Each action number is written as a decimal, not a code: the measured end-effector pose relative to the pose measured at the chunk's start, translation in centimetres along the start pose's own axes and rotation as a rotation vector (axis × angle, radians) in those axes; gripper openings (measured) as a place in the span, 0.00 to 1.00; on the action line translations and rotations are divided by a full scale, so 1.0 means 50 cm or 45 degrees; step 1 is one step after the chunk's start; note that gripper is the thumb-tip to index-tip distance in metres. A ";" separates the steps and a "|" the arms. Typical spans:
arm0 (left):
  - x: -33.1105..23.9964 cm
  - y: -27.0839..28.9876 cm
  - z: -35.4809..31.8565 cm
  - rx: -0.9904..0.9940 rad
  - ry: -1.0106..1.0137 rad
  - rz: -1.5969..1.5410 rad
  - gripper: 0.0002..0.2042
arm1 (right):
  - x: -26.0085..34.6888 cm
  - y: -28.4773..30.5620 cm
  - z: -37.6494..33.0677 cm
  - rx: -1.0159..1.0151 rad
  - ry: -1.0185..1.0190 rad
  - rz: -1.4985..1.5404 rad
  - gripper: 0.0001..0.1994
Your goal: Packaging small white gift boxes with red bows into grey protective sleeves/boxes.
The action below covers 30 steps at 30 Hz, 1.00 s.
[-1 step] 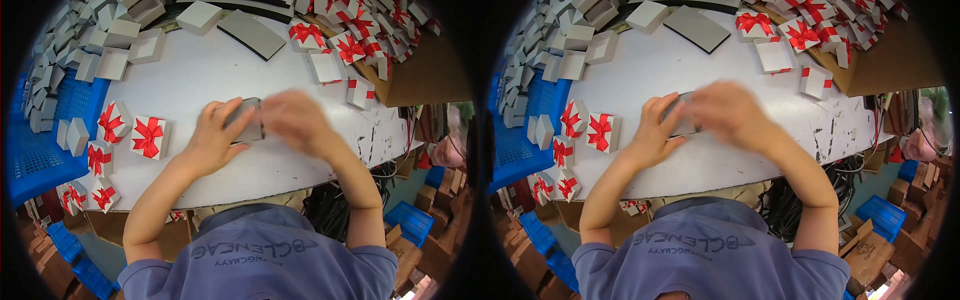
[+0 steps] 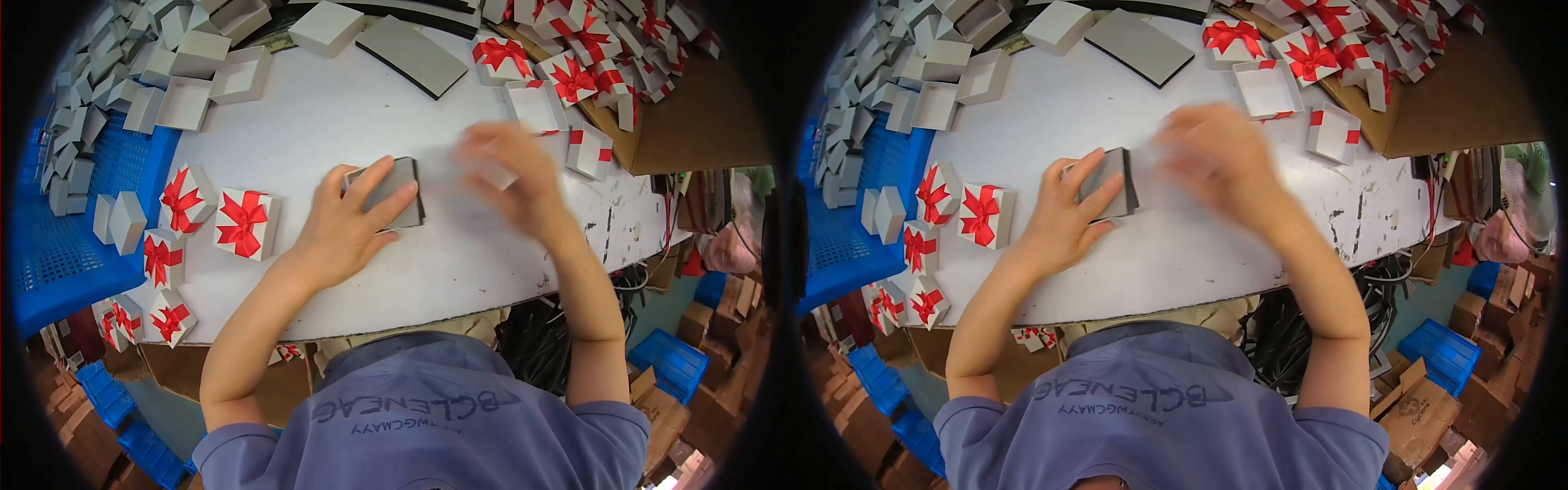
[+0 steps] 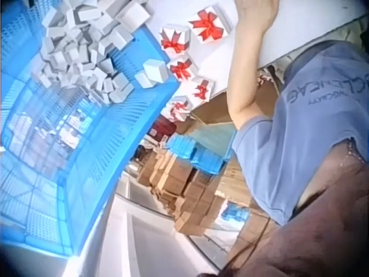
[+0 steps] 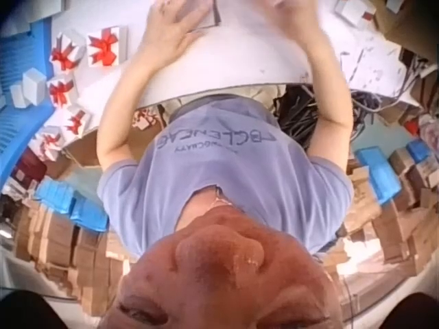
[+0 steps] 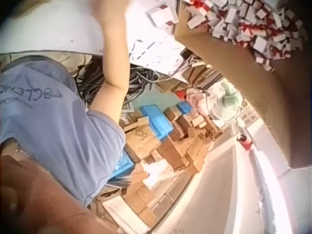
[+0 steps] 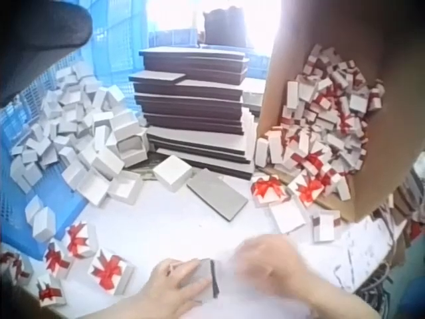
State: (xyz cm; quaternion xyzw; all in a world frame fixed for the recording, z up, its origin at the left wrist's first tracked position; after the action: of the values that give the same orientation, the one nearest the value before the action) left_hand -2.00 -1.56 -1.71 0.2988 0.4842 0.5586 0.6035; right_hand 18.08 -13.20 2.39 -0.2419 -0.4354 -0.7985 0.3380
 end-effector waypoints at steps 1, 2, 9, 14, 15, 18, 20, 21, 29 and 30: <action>-0.001 0.015 -0.003 0.072 -0.104 0.227 0.38 | -0.026 0.039 -0.004 -0.118 -0.097 -0.321 0.15; -0.006 0.026 0.000 0.071 -0.103 0.222 0.38 | -0.055 0.064 -0.022 -0.095 -0.169 -0.504 0.14; -0.018 0.052 0.029 0.431 -0.007 0.204 0.33 | -0.039 0.050 -0.032 -0.263 -0.331 -0.321 0.15; -0.012 0.043 -0.016 0.249 0.022 0.342 0.30 | -0.029 0.017 0.006 -0.682 -0.841 1.258 0.14; -0.017 0.042 -0.020 0.260 0.029 0.286 0.34 | -0.037 -0.008 0.006 -0.601 -0.961 1.411 0.14; 0.001 0.005 -0.029 0.051 0.101 -0.043 0.46 | -0.074 -0.079 0.022 -0.321 -1.121 1.274 0.14; 0.016 -0.008 -0.029 -0.156 0.160 -0.336 0.52 | -0.066 -0.106 0.039 -0.129 -1.047 1.038 0.13; 0.018 -0.018 -0.022 -0.104 0.215 -0.531 0.57 | -0.061 -0.119 0.049 0.060 -0.967 0.796 0.12; 0.001 0.017 0.015 0.191 0.122 0.011 0.43 | 0.010 -0.145 0.028 0.057 -0.049 -0.234 0.08; 0.001 0.026 0.017 0.189 0.130 0.017 0.43 | 0.010 -0.149 0.030 0.052 0.009 -0.281 0.09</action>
State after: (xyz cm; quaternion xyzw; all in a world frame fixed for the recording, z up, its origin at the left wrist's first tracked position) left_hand -1.71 -1.10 -0.22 0.3170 0.5524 0.5399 0.5503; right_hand 12.29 -9.17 -0.48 -0.1827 -0.4743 -0.8228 0.2543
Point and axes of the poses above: each hand's wrist, its own z-axis towards the middle knuckle, its own y-axis out of the back of the hand, x = y × z, the point moved 2 cm from there along z, towards the middle knuckle, and after that the axes turned 14 degrees about z, right-handed, at the moved point
